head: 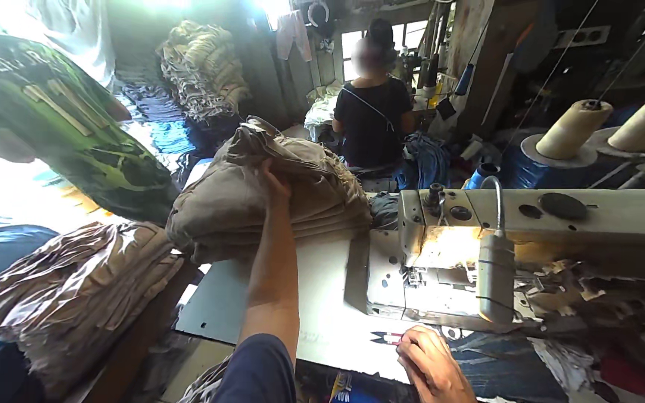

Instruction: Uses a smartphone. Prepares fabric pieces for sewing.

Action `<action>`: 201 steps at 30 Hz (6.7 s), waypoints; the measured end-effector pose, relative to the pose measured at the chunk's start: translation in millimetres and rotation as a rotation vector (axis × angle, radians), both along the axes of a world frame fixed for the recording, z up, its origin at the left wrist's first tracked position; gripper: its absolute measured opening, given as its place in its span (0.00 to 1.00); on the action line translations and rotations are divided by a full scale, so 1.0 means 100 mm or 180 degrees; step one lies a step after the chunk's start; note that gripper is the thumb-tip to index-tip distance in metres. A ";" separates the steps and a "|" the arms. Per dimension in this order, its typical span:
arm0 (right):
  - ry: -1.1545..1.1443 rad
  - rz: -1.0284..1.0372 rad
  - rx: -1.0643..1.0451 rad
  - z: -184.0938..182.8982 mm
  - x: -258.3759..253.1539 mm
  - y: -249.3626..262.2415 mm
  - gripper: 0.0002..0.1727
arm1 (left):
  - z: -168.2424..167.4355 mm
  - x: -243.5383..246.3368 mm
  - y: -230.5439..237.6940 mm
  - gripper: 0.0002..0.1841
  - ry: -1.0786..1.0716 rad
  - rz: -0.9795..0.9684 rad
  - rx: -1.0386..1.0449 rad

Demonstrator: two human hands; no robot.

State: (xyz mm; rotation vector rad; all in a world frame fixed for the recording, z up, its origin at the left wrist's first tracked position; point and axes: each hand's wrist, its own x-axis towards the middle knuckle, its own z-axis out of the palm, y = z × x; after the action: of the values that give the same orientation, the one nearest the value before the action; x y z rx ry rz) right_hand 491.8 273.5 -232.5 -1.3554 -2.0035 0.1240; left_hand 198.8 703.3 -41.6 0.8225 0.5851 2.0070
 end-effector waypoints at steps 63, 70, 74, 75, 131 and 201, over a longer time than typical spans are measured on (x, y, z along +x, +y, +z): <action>0.0076 -0.0086 0.0113 -0.05 -0.04 0.01 0.12 | -1.42 -0.14 -4.07 0.13 0.1820 -0.1195 -0.1701; 0.0061 -0.0070 0.0142 -0.05 -0.03 0.02 0.11 | -0.67 -0.50 -3.49 0.14 0.4015 -0.2324 -0.0165; 0.0083 -0.0075 0.0152 -0.03 -0.03 0.02 0.11 | -0.01 -0.42 -2.48 0.15 0.5020 0.0300 0.0213; 0.0072 -0.0089 0.0153 -0.04 -0.03 0.02 0.11 | 0.09 -0.36 -2.23 0.15 0.5084 0.0543 0.0213; 0.0255 -0.0086 0.0029 -0.09 -0.02 -0.02 0.12 | -0.34 -0.15 -2.32 0.09 0.1060 0.0531 -0.0357; -0.0392 -0.0434 -0.0044 0.07 -0.11 -0.06 0.14 | -1.85 0.09 -4.44 0.15 0.4080 0.0543 -0.0787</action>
State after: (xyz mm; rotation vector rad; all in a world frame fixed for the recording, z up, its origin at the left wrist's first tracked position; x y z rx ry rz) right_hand 480.9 267.7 -225.4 -1.5364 -2.0059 -0.0083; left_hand 208.2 259.3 -226.3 1.9037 1.5916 1.2677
